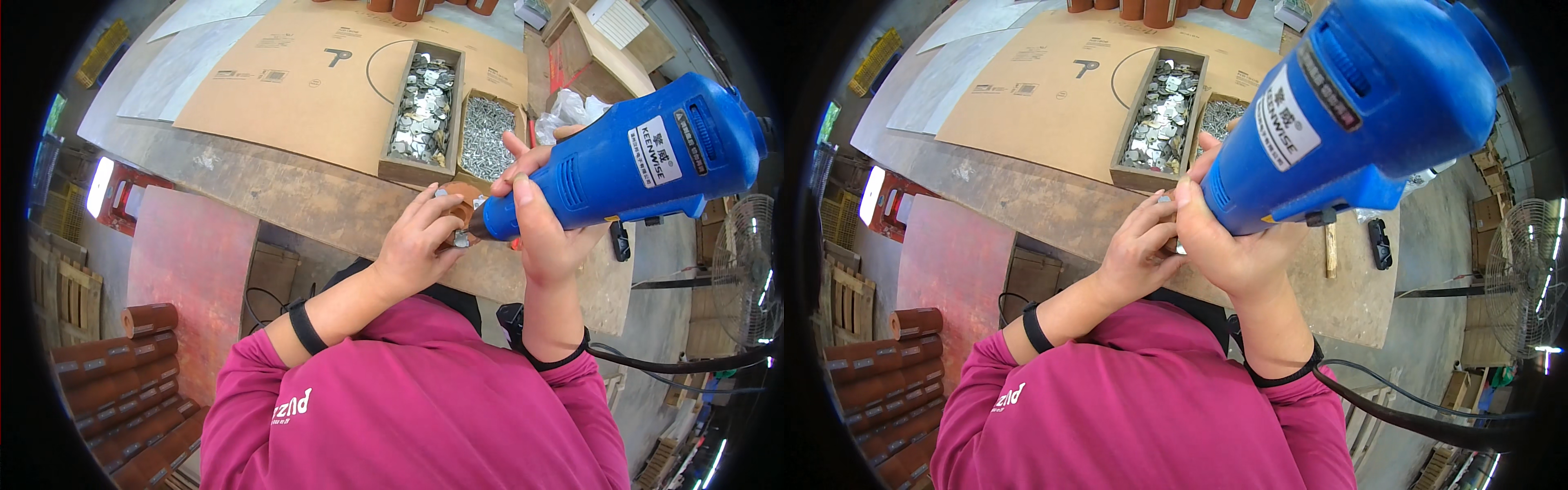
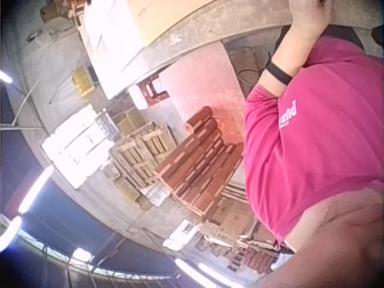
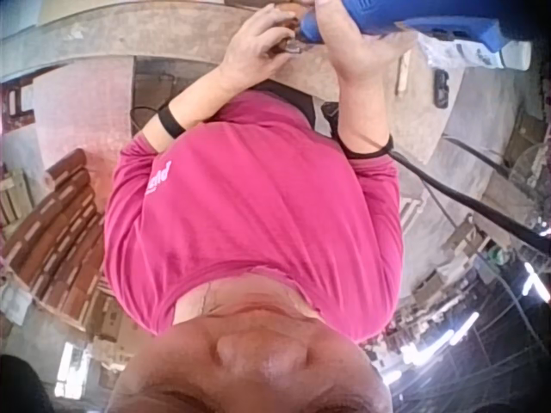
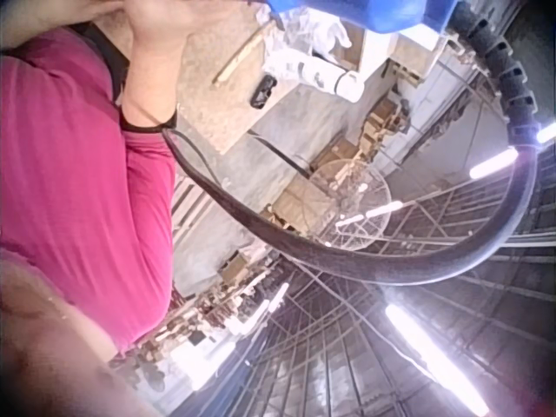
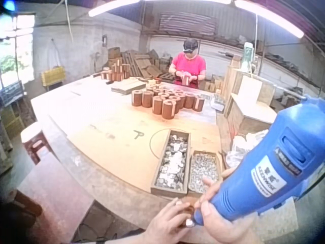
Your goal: The recorder is assembling small metal components onto wooden blocks using an electric screwdriver.
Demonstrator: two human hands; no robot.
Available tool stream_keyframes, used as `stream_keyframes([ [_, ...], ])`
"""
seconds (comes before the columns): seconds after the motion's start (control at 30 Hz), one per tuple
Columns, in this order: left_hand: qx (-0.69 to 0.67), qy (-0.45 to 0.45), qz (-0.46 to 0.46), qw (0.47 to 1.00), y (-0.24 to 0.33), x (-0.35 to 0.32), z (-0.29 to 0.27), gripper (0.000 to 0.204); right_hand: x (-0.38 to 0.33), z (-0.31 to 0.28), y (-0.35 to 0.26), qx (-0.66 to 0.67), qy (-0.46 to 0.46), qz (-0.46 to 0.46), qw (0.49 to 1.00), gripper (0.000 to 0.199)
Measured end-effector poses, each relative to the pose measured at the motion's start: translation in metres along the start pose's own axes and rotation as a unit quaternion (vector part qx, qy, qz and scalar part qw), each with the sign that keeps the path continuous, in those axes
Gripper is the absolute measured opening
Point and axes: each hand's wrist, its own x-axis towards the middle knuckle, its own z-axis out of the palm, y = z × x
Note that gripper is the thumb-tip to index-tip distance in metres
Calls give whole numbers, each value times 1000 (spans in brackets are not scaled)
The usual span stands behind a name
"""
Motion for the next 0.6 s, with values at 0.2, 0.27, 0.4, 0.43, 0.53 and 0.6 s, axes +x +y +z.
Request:
stream_keyframes([
  [0.2,0,-7,-2,1000,0,0,0,30,-3,-8,4,-17,3,8,1000,45],
  [0.27,-7,0,1,1000,0,1,0,35,-2,-16,8,19,-17,-5,1000,48],
  [0.4,0,-11,-2,1000,2,-1,-1,35,-5,-21,-11,83,32,10,996,48],
  [0.43,-7,-13,-7,1000,4,0,-2,35,-6,-26,-13,86,66,6,994,51],
  [0.53,-10,-14,-6,1000,1,0,-1,34,-10,-46,-13,91,112,-24,989,52],
  [0.6,-8,-13,0,1000,-1,-1,-2,33,-19,-59,-11,77,145,-10,986,51],
])
